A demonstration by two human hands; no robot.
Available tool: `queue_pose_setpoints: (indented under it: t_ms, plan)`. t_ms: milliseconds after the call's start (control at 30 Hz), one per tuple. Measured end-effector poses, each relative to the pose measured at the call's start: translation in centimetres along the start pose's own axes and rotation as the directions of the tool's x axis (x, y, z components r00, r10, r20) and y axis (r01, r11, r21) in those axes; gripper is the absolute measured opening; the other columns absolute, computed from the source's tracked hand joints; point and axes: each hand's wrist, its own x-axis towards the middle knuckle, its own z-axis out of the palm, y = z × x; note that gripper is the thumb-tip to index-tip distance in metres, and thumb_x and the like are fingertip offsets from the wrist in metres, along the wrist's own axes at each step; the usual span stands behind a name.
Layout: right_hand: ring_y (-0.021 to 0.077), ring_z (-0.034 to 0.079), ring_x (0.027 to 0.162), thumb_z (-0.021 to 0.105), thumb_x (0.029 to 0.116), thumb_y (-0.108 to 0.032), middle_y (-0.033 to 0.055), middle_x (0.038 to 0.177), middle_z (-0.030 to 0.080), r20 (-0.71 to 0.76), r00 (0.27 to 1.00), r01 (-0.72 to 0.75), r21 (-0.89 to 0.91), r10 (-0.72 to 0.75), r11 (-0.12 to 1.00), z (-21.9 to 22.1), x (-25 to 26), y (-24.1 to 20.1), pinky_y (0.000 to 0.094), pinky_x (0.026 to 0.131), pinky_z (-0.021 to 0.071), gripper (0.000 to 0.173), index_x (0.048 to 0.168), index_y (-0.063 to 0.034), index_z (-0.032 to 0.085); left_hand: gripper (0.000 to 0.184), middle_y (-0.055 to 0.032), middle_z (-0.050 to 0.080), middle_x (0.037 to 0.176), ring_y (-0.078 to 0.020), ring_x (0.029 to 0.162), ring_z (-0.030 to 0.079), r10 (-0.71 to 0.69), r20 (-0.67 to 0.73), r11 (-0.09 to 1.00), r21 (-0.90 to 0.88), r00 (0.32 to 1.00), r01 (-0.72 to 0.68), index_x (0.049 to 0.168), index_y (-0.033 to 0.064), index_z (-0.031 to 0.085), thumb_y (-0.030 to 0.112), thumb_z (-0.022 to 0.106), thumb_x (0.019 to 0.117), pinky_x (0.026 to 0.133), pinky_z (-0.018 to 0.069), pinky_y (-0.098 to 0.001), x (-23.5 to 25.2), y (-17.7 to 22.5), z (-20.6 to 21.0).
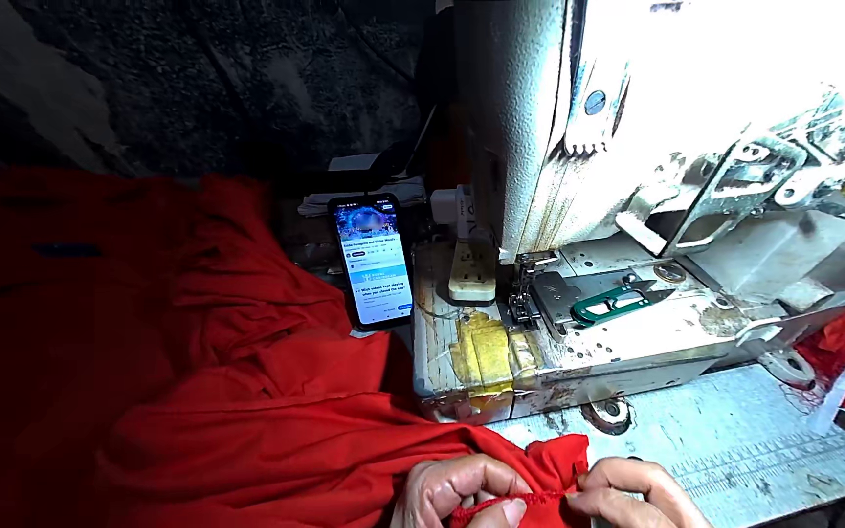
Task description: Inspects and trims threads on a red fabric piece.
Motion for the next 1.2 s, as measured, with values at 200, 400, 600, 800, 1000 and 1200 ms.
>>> queue_pose_setpoints:
  t_ms: [200, 400, 600, 800, 1000, 1200]
  plan:
    - [0.0141, 0.065, 0.095, 0.07, 0.093, -0.007, 0.0215, 0.105, 0.067, 0.06, 0.998, 0.0, -0.053, 0.003, 0.999, 0.4, -0.3, 0.7, 0.0181, 0.084, 0.0523, 0.016, 0.104, 0.0039, 0.074, 0.022, -0.0054, 0.074, 0.091, -0.0005, 0.085, 0.066, 0.077, 0.09, 0.996, 0.045, 0.993, -0.081, 0.1, -0.0059, 0.072, 0.01, 0.076, 0.085, 0.078, 0.0536, -0.0175, 0.2, -0.1, -0.1]
    - [0.0148, 0.069, 0.095, 0.069, 0.092, 0.0, 0.0221, 0.108, 0.07, 0.155, 0.987, -0.038, -0.105, 0.054, 0.994, -0.9, 0.7, -0.1, 0.0213, 0.08, 0.0563, 0.011, 0.1, 0.0034, 0.076, 0.019, -0.0133, 0.07, 0.098, -0.0096, 0.102, 0.064, 0.239, 0.059, 0.952, 0.184, 0.969, -0.246, 0.091, -0.0072, 0.07, 0.006, 0.08, 0.0822, 0.091, 0.0503, -0.0192, -0.1, -1.1, 0.4]
    - [0.0149, 0.061, 0.087, 0.063, 0.0931, 0.0, 0.0191, 0.095, 0.063, 0.177, 0.978, -0.096, -0.096, 0.112, 0.991, -0.8, 1.2, -1.4, 0.0208, 0.075, 0.0511, 0.011, 0.094, 0.0056, 0.074, 0.017, -0.0075, 0.074, 0.097, -0.0013, 0.096, 0.066, 0.137, -0.009, 0.986, 0.101, 0.991, -0.135, 0.104, -0.0087, 0.071, 0.001, 0.063, 0.092, 0.09, 0.0521, -0.0199, -0.7, -0.5, 0.6]
    - [0.0064, 0.057, 0.069, 0.057, 0.0986, -0.002, 0.0107, 0.082, 0.064, 0.158, 0.961, -0.227, -0.016, 0.227, 0.974, -0.3, 2.2, -0.9, 0.0191, 0.063, 0.0482, 0.015, 0.092, 0.0054, 0.068, 0.014, 0.0018, 0.072, 0.086, 0.0047, 0.081, 0.064, 0.015, -0.036, 1.0, 0.01, 0.999, -0.015, 0.098, -0.0042, 0.07, -0.003, 0.059, 0.0892, 0.076, 0.0527, -0.016, -0.4, 0.1, 0.9]
    - [0.0018, 0.056, 0.066, 0.058, 0.0972, 0.0, 0.006, 0.078, 0.064, 0.206, 0.943, -0.283, 0.088, 0.26, 0.955, -0.5, 2.6, -0.3, 0.017, 0.061, 0.0467, 0.012, 0.092, 0.0047, 0.067, 0.011, -0.0043, 0.074, 0.081, 0.0024, 0.078, 0.067, 0.029, -0.035, 0.994, 0.107, 0.999, -0.025, 0.09, -0.0053, 0.073, 0.002, 0.074, 0.0828, 0.074, 0.0544, -0.017, -0.3, 0.2, 0.9]
    - [0.0152, 0.066, 0.076, 0.068, 0.0948, -0.007, 0.0162, 0.084, 0.069, 0.262, 0.962, -0.069, -0.06, 0.082, 0.996, -0.8, 2.5, -0.9, 0.0246, 0.068, 0.0525, 0.012, 0.092, 0.0036, 0.073, 0.011, -0.0049, 0.075, 0.085, 0.0011, 0.084, 0.068, 0.051, -0.054, 0.997, 0.06, 0.997, -0.048, 0.091, -0.0063, 0.073, -0.004, 0.073, 0.08, 0.079, 0.055, -0.0175, -0.4, -0.1, 0.9]
